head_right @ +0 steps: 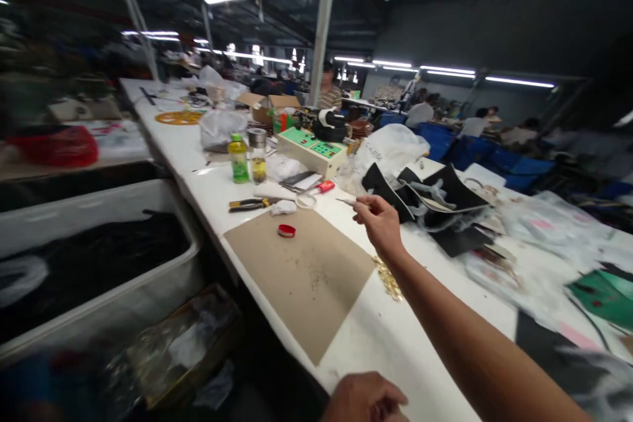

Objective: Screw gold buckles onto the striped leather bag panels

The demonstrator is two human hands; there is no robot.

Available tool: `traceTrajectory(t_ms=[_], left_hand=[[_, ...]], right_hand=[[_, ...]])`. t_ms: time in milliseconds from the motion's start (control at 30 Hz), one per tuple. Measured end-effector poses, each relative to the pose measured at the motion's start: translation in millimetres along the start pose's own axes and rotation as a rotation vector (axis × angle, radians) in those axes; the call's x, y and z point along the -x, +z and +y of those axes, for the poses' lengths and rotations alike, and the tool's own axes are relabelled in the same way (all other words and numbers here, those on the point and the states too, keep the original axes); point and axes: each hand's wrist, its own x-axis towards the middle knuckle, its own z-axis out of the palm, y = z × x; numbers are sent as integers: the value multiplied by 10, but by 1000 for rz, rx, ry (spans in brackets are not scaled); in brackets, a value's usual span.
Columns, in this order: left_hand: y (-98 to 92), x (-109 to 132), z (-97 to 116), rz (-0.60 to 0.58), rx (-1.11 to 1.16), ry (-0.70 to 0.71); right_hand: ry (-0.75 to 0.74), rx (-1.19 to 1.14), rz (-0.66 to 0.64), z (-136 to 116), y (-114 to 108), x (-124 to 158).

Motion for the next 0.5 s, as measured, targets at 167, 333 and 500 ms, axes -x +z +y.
traceTrajectory(t_ms=[167, 333, 500], left_hand=[[32, -93, 151, 97, -122, -83], [-104, -566, 465, 275, -415, 151], [-186, -1404, 618, 417, -816, 261]], right_hand=[[220, -163, 430, 416, -1270, 656], [392, -325, 576, 934, -1547, 973], [487, -452, 628, 1094, -1584, 1040]])
